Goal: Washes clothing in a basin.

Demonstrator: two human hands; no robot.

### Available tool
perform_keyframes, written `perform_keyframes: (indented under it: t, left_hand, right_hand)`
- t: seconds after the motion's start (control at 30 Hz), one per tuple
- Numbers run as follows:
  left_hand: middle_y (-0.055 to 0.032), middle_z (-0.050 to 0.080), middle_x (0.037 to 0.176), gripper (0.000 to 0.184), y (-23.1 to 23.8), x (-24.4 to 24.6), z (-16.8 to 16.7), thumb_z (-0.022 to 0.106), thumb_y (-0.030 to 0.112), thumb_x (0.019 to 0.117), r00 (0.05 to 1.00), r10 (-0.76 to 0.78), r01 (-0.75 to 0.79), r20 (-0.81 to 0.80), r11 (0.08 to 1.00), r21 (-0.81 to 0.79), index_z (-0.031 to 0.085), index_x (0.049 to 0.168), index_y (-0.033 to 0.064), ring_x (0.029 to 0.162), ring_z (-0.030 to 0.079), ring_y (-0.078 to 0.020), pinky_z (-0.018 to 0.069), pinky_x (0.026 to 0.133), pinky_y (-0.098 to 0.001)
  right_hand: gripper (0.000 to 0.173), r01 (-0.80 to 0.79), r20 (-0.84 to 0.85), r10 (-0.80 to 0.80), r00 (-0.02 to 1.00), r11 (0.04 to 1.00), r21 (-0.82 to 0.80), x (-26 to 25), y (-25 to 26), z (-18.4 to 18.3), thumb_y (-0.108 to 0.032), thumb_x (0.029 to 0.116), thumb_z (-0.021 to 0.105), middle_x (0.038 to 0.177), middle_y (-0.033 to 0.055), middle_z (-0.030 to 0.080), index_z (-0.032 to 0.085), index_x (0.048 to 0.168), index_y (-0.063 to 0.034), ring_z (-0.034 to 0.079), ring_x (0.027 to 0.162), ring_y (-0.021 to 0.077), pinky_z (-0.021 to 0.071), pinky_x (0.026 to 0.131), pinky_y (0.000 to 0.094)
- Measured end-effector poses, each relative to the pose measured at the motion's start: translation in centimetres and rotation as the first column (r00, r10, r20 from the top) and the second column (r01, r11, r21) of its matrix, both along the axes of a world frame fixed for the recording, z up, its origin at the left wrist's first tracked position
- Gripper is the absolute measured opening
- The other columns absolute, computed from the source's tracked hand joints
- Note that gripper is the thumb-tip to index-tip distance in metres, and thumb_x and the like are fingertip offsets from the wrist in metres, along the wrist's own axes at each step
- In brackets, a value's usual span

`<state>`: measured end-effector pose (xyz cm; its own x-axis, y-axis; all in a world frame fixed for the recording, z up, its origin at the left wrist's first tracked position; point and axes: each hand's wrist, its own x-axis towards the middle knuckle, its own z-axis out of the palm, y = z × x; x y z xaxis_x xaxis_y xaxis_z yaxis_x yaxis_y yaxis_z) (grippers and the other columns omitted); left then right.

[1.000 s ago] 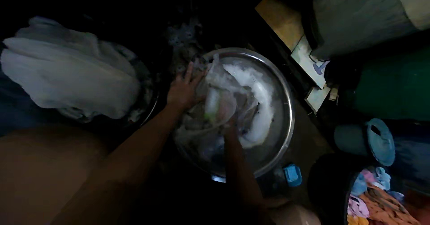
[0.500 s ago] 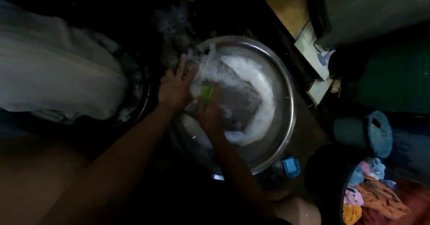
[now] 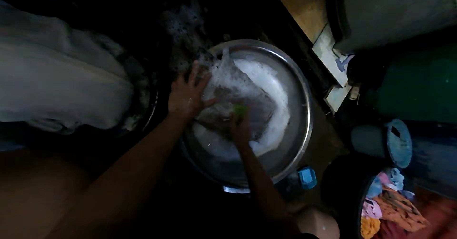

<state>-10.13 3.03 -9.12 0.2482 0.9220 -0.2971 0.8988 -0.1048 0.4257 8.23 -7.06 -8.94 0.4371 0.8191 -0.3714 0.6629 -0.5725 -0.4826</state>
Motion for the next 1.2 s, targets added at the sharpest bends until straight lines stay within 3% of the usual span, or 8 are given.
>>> perform_keyframes:
  t: [0.13,0.33,0.53,0.73,0.93,1.0,1.13,1.2]
  left_hand:
    - [-0.0133,0.011,0.172,0.087,-0.4,0.4,0.3,0.069,0.066,0.0869,1.0,-0.009,0.009,0.001,0.999,0.038,0.038,0.159,0.0289,0.148,0.026,-0.0551,0.0356,0.107,-0.069]
    - [-0.0127,0.012,0.172,0.087,-0.1,0.1,0.4,0.074,0.06,0.0865,0.999,0.009,-0.009,0.034,1.0,-0.008,0.037,0.159,0.0282,0.148,0.024,-0.0553,0.0331,0.11,-0.0695]
    - [-0.0104,0.008,0.173,0.088,-0.3,0.5,0.3,0.073,0.063,0.0858,1.0,0.007,-0.007,0.005,1.0,-0.005,0.036,0.16,0.0314,0.149,0.023,-0.0542,0.033,0.11,-0.0682]
    - [-0.0123,0.009,0.173,0.088,0.2,0.1,0.2,0.07,0.065,0.0865,1.0,0.0,0.0,0.017,1.0,-0.005,0.037,0.159,0.0287,0.149,0.023,-0.0543,0.0314,0.112,-0.0672]
    - [-0.0119,0.011,0.172,0.087,-0.1,0.3,0.4,0.069,0.066,0.0871,1.0,-0.006,0.006,0.022,1.0,0.009,0.037,0.159,0.0286,0.15,0.022,-0.0532,0.0315,0.112,-0.0676]
    - [-0.0118,0.011,0.172,0.087,-0.1,0.4,0.3,0.067,0.068,0.0874,1.0,-0.018,0.018,0.015,1.0,0.022,0.038,0.159,0.0278,0.149,0.024,-0.0537,0.0336,0.11,-0.0679]
    - [-0.0144,0.013,0.172,0.086,0.2,0.0,-0.1,0.069,0.065,0.0875,0.999,-0.01,0.008,0.041,0.999,0.045,0.039,0.158,0.0275,0.148,0.026,-0.0547,0.0356,0.109,-0.0676]
    - [-0.0139,0.014,0.172,0.085,-0.1,0.0,-0.1,0.072,0.061,0.0871,0.999,-0.008,0.006,0.054,0.999,0.037,0.04,0.158,0.0275,0.148,0.025,-0.0543,0.0343,0.11,-0.0676]
  right_hand:
    - [0.073,0.306,0.313,-0.248,0.917,0.94,-0.152,11.0,0.8,-3.7,-0.038,0.108,0.047,0.134,0.0279,0.062,0.015,0.162,0.0002,0.067,0.116,0.0407,0.0544,0.098,0.0547]
    - [0.076,-0.038,-0.014,0.039,0.999,0.998,0.057,-4.7,-1.4,1.0,-0.027,0.1013,0.063,0.109,0.0245,0.072,0.024,0.161,-0.0008,0.074,0.091,0.0371,0.0602,0.081,0.0533]
    - [0.074,0.335,0.288,-0.291,0.913,0.935,-0.119,10.5,-0.2,-4.0,-0.041,0.1072,0.049,0.132,0.0271,0.064,0.017,0.162,-0.0029,0.068,0.115,0.0404,0.0545,0.097,0.0551]
    - [0.076,-0.06,0.076,0.056,0.996,0.996,0.062,-3.1,-2.1,0.2,-0.026,0.1001,0.065,0.112,0.0256,0.072,0.026,0.159,0.0019,0.074,0.092,0.0387,0.0601,0.081,0.0539]
    - [0.076,0.233,0.315,-0.194,0.929,0.968,-0.093,12.7,2.5,-4.2,-0.041,0.1062,0.051,0.133,0.0282,0.062,0.017,0.162,-0.0019,0.066,0.117,0.042,0.0526,0.1,0.0564]
    - [0.072,0.303,0.35,-0.25,0.903,0.947,-0.104,12.3,4.0,-3.7,-0.042,0.1085,0.044,0.134,0.0281,0.062,0.015,0.162,-0.0025,0.066,0.117,0.0421,0.0534,0.098,0.0568]
    - [0.074,-0.141,0.172,0.128,0.977,0.988,0.065,-0.5,0.4,0.2,-0.027,0.1018,0.062,0.115,0.0278,0.07,0.027,0.158,0.0055,0.074,0.094,0.0388,0.0605,0.081,0.0534]
    - [0.072,-0.21,0.089,0.205,0.975,0.976,0.054,0.2,-0.1,0.1,-0.028,0.1007,0.063,0.114,0.0272,0.07,0.032,0.157,0.0047,0.073,0.095,0.0386,0.0599,0.082,0.0534]
